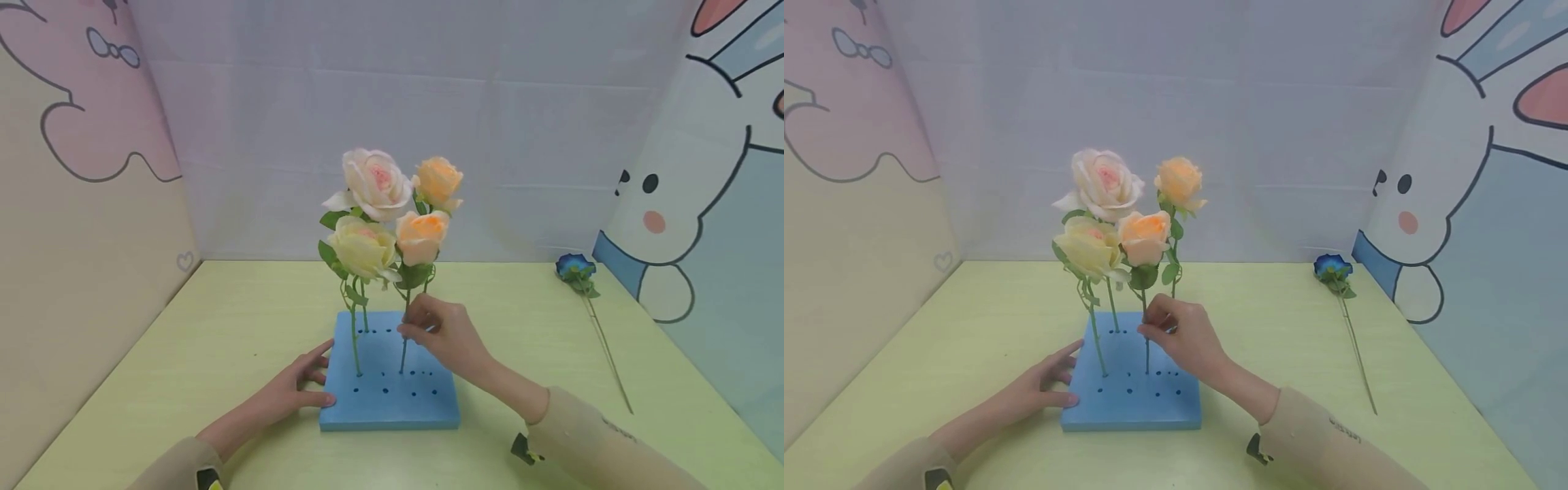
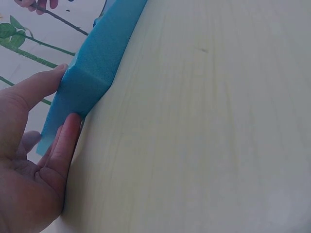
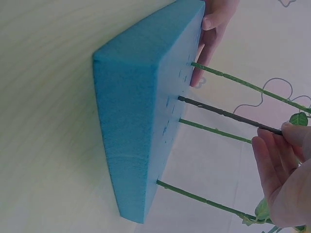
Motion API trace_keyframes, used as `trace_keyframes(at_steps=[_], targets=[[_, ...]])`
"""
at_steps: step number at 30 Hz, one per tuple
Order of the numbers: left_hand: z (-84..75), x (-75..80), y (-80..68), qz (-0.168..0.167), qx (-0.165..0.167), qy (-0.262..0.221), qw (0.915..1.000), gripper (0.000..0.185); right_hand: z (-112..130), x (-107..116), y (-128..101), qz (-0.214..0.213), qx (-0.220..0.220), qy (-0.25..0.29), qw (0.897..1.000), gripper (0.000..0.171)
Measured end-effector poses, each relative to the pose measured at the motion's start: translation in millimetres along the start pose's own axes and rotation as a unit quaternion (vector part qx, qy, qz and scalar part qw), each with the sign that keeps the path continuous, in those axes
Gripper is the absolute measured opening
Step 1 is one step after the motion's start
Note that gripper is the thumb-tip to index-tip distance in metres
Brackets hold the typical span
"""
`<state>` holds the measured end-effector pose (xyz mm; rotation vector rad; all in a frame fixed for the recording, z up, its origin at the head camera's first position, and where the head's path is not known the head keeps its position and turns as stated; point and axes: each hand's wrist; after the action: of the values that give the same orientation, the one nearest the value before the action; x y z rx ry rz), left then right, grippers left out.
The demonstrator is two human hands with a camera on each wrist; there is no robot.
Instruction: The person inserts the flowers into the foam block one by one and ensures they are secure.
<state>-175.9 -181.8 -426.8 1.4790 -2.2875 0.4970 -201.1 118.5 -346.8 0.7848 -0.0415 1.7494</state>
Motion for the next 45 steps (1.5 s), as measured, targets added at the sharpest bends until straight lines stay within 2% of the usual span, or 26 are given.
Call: trace_keyframes(at_steps=[18, 33, 40, 45], targets=[[1.1, 0.5, -1.5, 0.002, -0.011, -0.004, 0.9999, 0.096, 0.4, -0.5, 0.1, 0.005, -0.013, -0.015, 1.0, 0.012], [0.0, 0.3, -2.5, 0.005, -0.01, -0.003, 0.9999, 0.096, -1.8, -2.3, -0.6, -0.001, -0.001, -0.015, 1.0, 0.014], [1.8, 0.6, -2.1, 0.006, -0.029, -0.003, 0.9996, 0.095, -1.6, -2.0, -0.3, -0.001, -0.005, -0.019, 1.0, 0.014], [0.6, 0.1, -1.7, 0.004, -0.027, 0.004, 0.9996, 0.095, -1.4, -1.7, -0.7, 0.002, -0.007, -0.011, 1.0, 0.013]])
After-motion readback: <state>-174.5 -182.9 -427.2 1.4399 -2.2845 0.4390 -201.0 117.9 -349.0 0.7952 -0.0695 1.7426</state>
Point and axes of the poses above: each hand's wrist, its own y-axis towards the middle knuckle, its own x-axis out of the back of the hand, z = x × y, and after that the axes turned 6 degrees about -x, right-handed
